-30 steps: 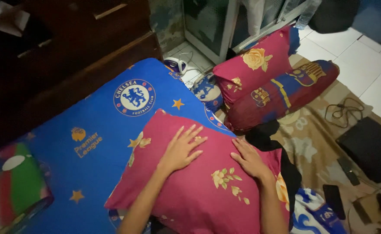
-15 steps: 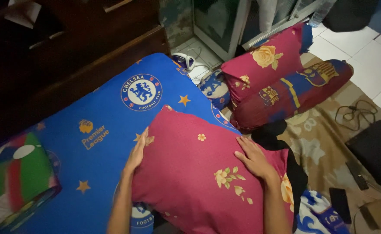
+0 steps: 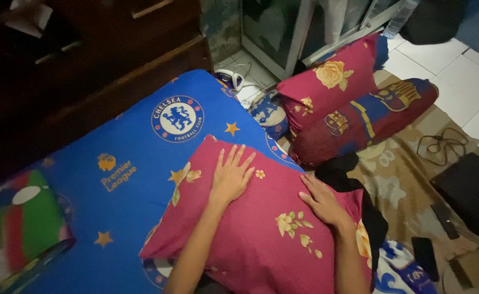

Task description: The person folds a blanket on a bed and moves it to the side, then pulls a pink pillowcase over a pillow and smooths it out.

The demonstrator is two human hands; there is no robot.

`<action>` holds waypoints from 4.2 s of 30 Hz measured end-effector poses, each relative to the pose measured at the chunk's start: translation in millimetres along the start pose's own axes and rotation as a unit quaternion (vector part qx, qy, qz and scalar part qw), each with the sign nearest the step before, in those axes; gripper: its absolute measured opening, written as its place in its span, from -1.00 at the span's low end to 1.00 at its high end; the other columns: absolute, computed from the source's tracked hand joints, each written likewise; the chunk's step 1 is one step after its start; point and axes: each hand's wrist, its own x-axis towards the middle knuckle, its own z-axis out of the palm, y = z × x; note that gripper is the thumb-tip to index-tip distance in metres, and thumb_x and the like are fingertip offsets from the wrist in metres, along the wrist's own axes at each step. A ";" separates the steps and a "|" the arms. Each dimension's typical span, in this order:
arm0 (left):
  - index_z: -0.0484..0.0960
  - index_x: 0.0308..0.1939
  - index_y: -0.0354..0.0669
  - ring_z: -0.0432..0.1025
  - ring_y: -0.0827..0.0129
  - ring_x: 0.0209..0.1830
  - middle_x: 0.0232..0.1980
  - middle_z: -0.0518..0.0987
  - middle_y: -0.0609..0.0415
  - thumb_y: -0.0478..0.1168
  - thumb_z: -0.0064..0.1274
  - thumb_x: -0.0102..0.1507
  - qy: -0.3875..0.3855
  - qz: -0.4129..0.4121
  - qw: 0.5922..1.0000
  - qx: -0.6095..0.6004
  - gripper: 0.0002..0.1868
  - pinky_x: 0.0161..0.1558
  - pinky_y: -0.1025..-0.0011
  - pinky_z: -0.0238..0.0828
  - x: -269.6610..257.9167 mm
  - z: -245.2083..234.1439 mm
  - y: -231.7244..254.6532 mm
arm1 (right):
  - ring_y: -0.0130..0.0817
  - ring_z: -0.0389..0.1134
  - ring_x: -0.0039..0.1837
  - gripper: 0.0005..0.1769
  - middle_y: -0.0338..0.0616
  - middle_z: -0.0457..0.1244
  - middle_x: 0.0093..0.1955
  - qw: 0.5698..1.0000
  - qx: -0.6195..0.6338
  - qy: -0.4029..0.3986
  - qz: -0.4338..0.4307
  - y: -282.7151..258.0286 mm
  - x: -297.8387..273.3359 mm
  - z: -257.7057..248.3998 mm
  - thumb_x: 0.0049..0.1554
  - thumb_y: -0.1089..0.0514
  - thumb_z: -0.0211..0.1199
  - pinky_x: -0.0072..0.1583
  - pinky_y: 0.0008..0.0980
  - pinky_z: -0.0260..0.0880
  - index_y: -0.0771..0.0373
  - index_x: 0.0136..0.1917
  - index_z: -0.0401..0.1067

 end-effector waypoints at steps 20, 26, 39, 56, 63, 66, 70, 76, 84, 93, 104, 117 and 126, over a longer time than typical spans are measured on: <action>0.20 0.56 0.31 -0.07 -0.07 0.62 0.68 0.00 0.02 0.26 -0.28 0.36 0.031 -0.262 0.957 -0.120 -0.32 0.48 -0.14 -0.09 -100.1 -23.9 -88.3 | -0.09 -0.09 0.66 -0.21 0.06 -0.06 0.66 1.000 0.003 -0.014 0.009 -11.2 1.9 -4.0 0.22 -0.23 0.08 0.58 -0.16 -0.20 0.16 0.58 0.11; 0.27 0.56 0.00 0.32 -0.10 0.50 0.48 0.42 -0.17 0.30 -0.49 0.48 -0.035 -0.375 0.915 -0.148 -0.28 0.48 -0.05 0.16 -93.3 -48.8 -125.1 | -0.09 -0.09 0.67 -0.22 0.07 -0.06 0.66 1.000 0.000 -0.008 0.003 -9.7 -3.8 -6.5 0.23 -0.23 0.07 0.58 -0.16 -0.20 0.18 0.58 0.11; 0.49 0.38 0.12 0.20 0.17 0.56 0.49 0.42 0.06 -0.06 -0.02 0.39 0.049 0.042 0.997 -0.045 -0.55 0.55 0.10 0.00 -9.5 0.4 -12.6 | -0.10 -0.10 0.67 -0.22 0.03 -0.05 0.66 0.999 0.014 -0.019 0.029 -12.0 -3.6 -10.5 0.23 -0.22 0.06 0.58 -0.18 -0.18 0.17 0.59 0.10; 0.22 0.62 0.17 0.36 0.00 0.51 0.50 0.45 -0.12 0.17 -0.34 0.47 0.114 -0.200 0.904 -0.361 -0.36 0.52 0.09 0.12 -151.1 15.5 -151.6 | -0.09 -0.06 0.66 -0.22 0.04 -0.03 0.65 1.000 0.013 -0.002 0.005 -7.4 -1.8 -3.1 0.21 -0.21 0.09 0.59 -0.16 -0.19 0.18 0.57 0.13; 0.45 0.40 -0.14 0.26 -0.14 0.46 0.59 0.23 -0.19 -0.08 -0.03 0.34 0.160 -0.270 0.949 0.013 -0.45 0.35 0.00 0.24 -95.5 -95.0 -63.3 | -0.06 -0.12 0.67 -0.22 0.03 -0.04 0.66 1.000 0.014 -0.007 0.025 -5.2 -2.3 -6.9 0.22 -0.22 0.08 0.58 -0.15 -0.20 0.16 0.58 0.12; 0.45 0.40 -0.12 0.23 -0.05 0.54 0.59 0.27 -0.11 -0.10 -0.03 0.37 0.180 -0.169 0.965 -0.085 -0.50 0.43 0.03 0.22 -65.9 -112.0 12.8 | -0.07 -0.11 0.66 -0.23 0.03 -0.03 0.65 1.000 0.011 -0.015 0.023 -7.1 -8.9 -5.9 0.23 -0.22 0.08 0.58 -0.15 -0.19 0.16 0.58 0.11; 0.37 0.48 0.10 0.02 0.02 0.62 0.61 0.16 -0.10 0.05 -0.01 0.34 0.074 -0.027 0.996 0.029 -0.38 0.53 -0.08 -0.17 -35.8 -16.5 16.8 | -0.08 -0.07 0.66 -0.24 0.02 0.00 0.64 1.000 0.022 -0.009 0.005 -5.9 -1.5 -9.5 0.23 -0.21 0.09 0.58 -0.16 -0.16 0.17 0.57 0.12; 0.29 0.48 0.25 -0.07 0.05 0.59 0.61 0.08 -0.07 0.23 -0.11 0.30 0.064 -0.120 0.983 0.127 -0.33 0.47 -0.07 -0.26 -46.8 -29.2 16.8 | -0.07 -0.06 0.66 -0.24 0.04 0.00 0.64 1.000 0.019 0.007 0.017 -10.9 -8.5 -8.9 0.22 -0.19 0.11 0.57 -0.16 -0.12 0.17 0.57 0.14; 0.08 0.58 0.28 -0.14 0.03 0.68 0.70 0.00 -0.02 0.20 -0.44 0.42 0.067 -0.255 0.962 -0.075 -0.36 0.52 -0.07 -0.25 -128.0 -15.2 -65.7 | -0.06 -0.08 0.66 -0.22 0.04 -0.02 0.65 1.000 0.018 -0.007 0.004 -12.9 -2.5 -8.6 0.22 -0.21 0.09 0.58 -0.15 -0.17 0.19 0.58 0.12; 0.34 0.50 -0.05 0.05 -0.19 0.58 0.65 0.00 -0.33 0.11 -0.13 0.39 0.013 -0.376 0.918 0.122 -0.36 0.46 -0.04 0.06 -138.1 -66.2 -123.3 | -0.08 -0.07 0.66 -0.23 0.03 -0.02 0.65 1.000 0.020 -0.007 0.002 -5.3 -2.5 -8.1 0.23 -0.21 0.09 0.59 -0.17 -0.17 0.20 0.57 0.13; 0.38 0.48 0.13 -0.07 0.05 0.63 0.63 0.11 -0.12 0.12 -0.07 0.37 -0.011 0.016 1.000 0.020 -0.39 0.51 -0.02 -0.28 -9.6 6.2 30.9 | -0.10 -0.04 0.65 -0.23 0.03 0.00 0.64 1.000 0.017 -0.007 0.010 2.1 -3.0 -1.4 0.23 -0.21 0.09 0.58 -0.18 -0.13 0.20 0.57 0.14; 0.23 0.55 0.39 -0.11 0.01 0.65 0.67 0.04 -0.02 0.32 -0.21 0.35 0.042 -0.182 0.980 0.061 -0.32 0.52 -0.09 -0.20 -66.5 -20.4 -46.2 | -0.08 -0.07 0.66 -0.22 0.05 -0.03 0.65 1.000 0.011 -0.006 0.005 -6.5 -2.6 -6.0 0.23 -0.23 0.07 0.58 -0.16 -0.17 0.20 0.58 0.12; 0.24 0.58 0.18 0.14 -0.02 0.62 0.55 0.28 -0.14 0.29 -0.34 0.43 -0.005 -0.431 0.892 -0.135 -0.32 0.55 -0.08 -0.07 -131.3 -16.6 -117.0 | -0.09 -0.10 0.67 -0.22 0.02 -0.05 0.66 1.000 0.019 -0.017 0.018 -8.3 -3.5 -8.2 0.23 -0.23 0.07 0.59 -0.14 -0.20 0.18 0.58 0.12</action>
